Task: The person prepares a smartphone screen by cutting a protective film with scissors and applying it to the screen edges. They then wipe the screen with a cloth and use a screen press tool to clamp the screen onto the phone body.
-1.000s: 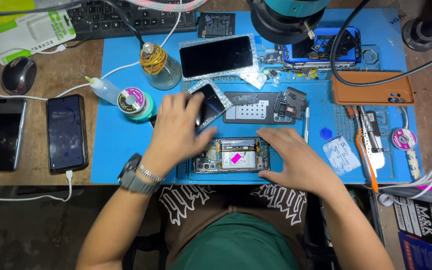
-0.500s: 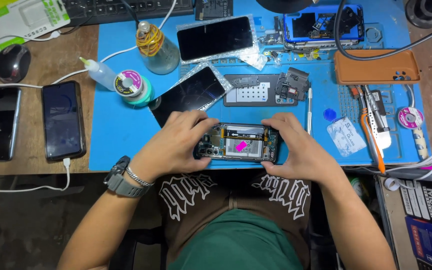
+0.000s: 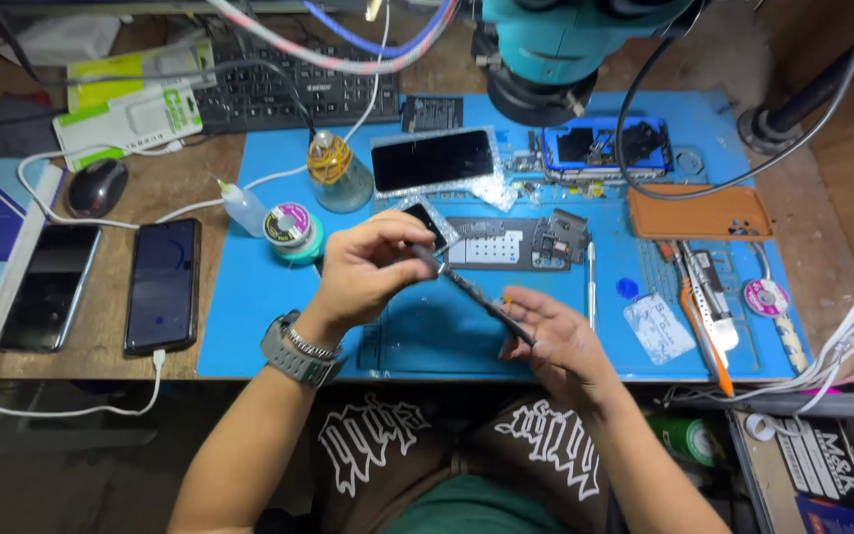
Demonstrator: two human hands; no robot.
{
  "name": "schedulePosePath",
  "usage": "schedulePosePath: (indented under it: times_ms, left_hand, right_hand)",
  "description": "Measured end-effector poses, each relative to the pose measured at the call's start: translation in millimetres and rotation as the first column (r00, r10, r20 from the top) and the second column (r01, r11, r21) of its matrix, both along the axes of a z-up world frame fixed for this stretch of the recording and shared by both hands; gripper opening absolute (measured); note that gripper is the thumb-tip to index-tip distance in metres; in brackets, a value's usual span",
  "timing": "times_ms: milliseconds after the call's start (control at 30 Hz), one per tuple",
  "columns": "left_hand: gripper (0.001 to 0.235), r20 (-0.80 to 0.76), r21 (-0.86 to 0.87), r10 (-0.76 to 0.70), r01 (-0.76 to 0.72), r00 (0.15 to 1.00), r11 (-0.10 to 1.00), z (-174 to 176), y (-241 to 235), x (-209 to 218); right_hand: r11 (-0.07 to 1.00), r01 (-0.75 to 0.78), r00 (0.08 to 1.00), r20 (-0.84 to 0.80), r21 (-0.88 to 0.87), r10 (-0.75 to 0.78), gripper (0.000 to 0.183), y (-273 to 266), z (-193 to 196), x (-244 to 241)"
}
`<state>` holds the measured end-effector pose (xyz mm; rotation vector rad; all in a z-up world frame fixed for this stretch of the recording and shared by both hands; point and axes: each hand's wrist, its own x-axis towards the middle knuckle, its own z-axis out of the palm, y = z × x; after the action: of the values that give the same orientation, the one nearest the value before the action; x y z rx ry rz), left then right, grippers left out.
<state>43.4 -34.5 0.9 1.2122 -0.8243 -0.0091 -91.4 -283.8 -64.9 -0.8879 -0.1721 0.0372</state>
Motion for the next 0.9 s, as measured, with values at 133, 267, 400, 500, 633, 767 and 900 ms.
schedulePosePath:
  times_ms: [133,267,400,500,633,767,900]
  left_hand:
    - [0.015,-0.088,-0.05,0.03,-0.035,0.996,0.998,11,-35,26]
    - [0.009,-0.242,0.143,0.142,-0.109,0.96,0.984,22,-61,28]
    - [0.015,-0.199,0.321,0.167,-0.097,0.966,0.942,3,-58,41]
    - [0.022,-0.271,0.285,0.142,-0.062,0.952,0.957,-15,-49,43]
    - [0.034,-0.328,0.247,0.038,0.047,0.944,0.968,-16,-39,47]
    - [0.028,-0.292,0.295,0.07,0.02,0.954,0.955,-26,-40,49]
    - [0.03,-0.29,0.255,0.0,0.077,0.957,0.964,-24,-45,46]
  right_hand:
    - [0.998,0.04,0.984,-0.173,0.04,-0.032,0.048,1,-19,4]
    - [0.894,0.171,0.943,-0.193,-0.413,-0.27,0.029,4,9,8]
    - [0.846,0.071,0.853,-0.407,-0.529,-0.327,0.058,-5,7,10]
    - [0.852,0.053,0.905,-0.337,-0.52,-0.262,0.036,-7,-2,6]
    - [0.843,0.016,0.924,-0.315,-0.537,-0.218,0.043,-10,-5,7]
    - [0.805,0.035,0.975,-0.156,-0.592,-0.156,0.031,-10,2,6]
    - [0.773,0.023,0.975,-0.156,-0.634,-0.157,0.031,-4,14,7]
